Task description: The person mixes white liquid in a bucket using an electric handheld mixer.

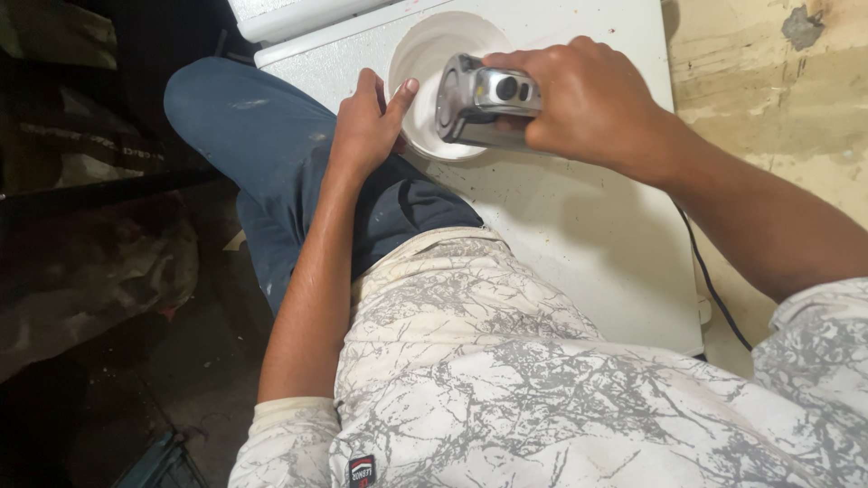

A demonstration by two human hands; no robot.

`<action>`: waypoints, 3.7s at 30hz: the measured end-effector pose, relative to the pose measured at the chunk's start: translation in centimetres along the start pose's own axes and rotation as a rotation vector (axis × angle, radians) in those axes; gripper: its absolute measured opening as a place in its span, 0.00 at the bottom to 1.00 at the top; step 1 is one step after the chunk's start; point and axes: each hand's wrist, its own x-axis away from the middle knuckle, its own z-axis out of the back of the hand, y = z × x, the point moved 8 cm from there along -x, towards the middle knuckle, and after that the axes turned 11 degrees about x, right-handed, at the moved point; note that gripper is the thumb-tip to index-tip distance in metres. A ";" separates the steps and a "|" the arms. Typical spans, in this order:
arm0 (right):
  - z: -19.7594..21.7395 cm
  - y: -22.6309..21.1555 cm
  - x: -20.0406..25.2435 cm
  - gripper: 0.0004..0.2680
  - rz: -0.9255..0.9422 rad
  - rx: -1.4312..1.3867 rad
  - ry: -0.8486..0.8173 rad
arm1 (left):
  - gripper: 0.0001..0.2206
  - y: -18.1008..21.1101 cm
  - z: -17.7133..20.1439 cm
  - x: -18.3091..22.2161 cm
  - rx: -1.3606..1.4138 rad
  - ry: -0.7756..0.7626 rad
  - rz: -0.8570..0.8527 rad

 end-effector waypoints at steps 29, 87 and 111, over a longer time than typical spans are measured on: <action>1.3 -0.5 2.7 0.18 -0.148 -0.031 -0.041 | 0.29 -2.4 -1.2 -0.8 -0.166 -0.144 -0.162; 0.1 -0.7 1.1 0.22 -0.022 0.100 0.016 | 0.28 -1.7 -1.1 -0.4 -0.200 -0.124 -0.089; 0.6 0.4 1.2 0.18 -0.245 -0.069 0.042 | 0.26 -1.0 -0.9 0.0 -0.195 -0.104 -0.085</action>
